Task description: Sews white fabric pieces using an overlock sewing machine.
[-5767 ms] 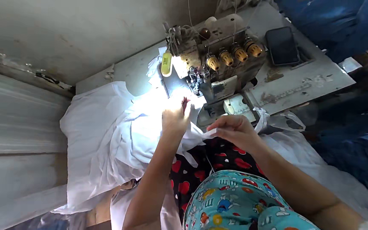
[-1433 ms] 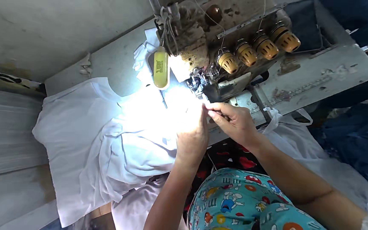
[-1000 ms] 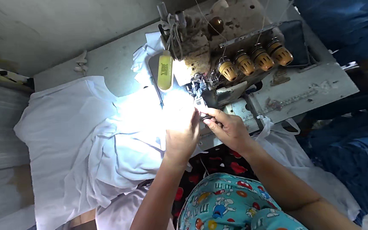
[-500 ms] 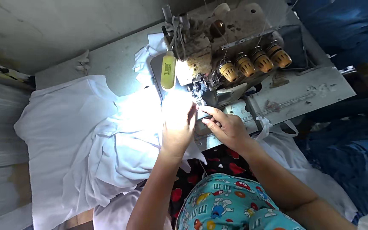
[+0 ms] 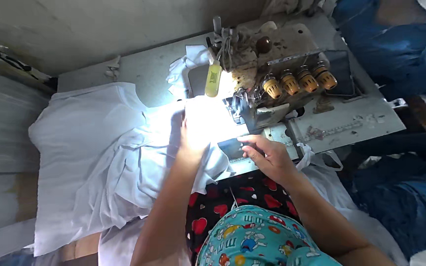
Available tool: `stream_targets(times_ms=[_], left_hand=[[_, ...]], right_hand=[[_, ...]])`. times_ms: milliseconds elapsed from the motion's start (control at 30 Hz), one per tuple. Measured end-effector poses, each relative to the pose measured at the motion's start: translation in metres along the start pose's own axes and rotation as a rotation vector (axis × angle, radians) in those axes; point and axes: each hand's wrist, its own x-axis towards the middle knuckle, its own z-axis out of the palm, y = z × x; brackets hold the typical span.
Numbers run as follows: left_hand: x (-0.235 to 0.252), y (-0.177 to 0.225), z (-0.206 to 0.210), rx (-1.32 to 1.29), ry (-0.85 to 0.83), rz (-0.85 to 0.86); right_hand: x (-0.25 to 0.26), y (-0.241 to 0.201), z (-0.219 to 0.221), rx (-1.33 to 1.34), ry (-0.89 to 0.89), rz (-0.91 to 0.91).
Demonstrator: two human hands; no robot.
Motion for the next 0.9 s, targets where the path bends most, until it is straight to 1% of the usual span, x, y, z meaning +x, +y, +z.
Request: stream_targets(times_ms=[67, 133, 167, 200, 233, 300, 400, 467, 500, 567, 600, 633, 733, 767, 800, 867, 900], left_hand=[[-0.019, 0.014, -0.019, 0.013, -0.046, -0.098], [-0.034, 0.037, -0.045, 0.033, -0.157, -0.177], [-0.049, 0.035, -0.048, 0.07, -0.149, -0.145], [-0.065, 0.031, -0.045, 0.096, -0.106, -0.095], [-0.076, 0.035, -0.045, 0.071, -0.097, -0.1], [-0.086, 0.055, -0.046, -0.023, -0.157, -0.1], [-0.078, 0.069, -0.034, -0.184, -0.223, -0.047], [-0.063, 0.072, -0.028, -0.243, -0.312, -0.067], [-0.054, 0.076, -0.029, -0.236, -0.392, -0.089], [-0.039, 0.078, -0.026, -0.169, -0.445, -0.063], [-0.035, 0.078, -0.026, -0.134, -0.434, -0.03], [-0.029, 0.083, -0.032, -0.148, -0.441, -0.04], [-0.027, 0.088, -0.042, -0.159, -0.207, 0.109], [-0.025, 0.092, -0.051, -0.171, -0.157, 0.15], [-0.023, 0.096, -0.061, -0.182, -0.116, 0.189], [-0.017, 0.101, -0.08, -0.192, -0.035, 0.249], [-0.013, 0.1, -0.09, -0.182, 0.009, 0.258]], right_hand=[[0.002, -0.002, 0.004, 0.022, 0.017, -0.059], [0.004, -0.004, 0.011, 0.034, 0.028, -0.138], [0.005, -0.004, 0.014, 0.018, 0.005, -0.175], [0.005, -0.005, 0.016, -0.005, -0.032, -0.207], [0.006, -0.005, 0.018, -0.028, -0.067, -0.241], [0.007, -0.003, 0.017, -0.048, -0.111, -0.293], [0.012, 0.011, -0.002, -0.033, -0.068, -0.243], [0.019, 0.019, -0.022, -0.086, -0.024, -0.174], [0.021, 0.02, -0.03, -0.127, 0.003, -0.156], [0.023, 0.021, -0.04, -0.199, 0.049, -0.146], [0.022, 0.018, -0.043, -0.212, 0.082, -0.146], [0.019, 0.014, -0.045, -0.19, 0.13, -0.15], [0.005, -0.003, -0.035, 0.046, 0.319, -0.167], [-0.001, -0.012, -0.025, 0.128, 0.302, -0.151], [-0.006, -0.021, -0.012, 0.206, 0.227, -0.139], [-0.012, -0.036, 0.017, 0.344, -0.038, -0.096], [-0.012, -0.042, 0.031, 0.365, -0.18, -0.037]])
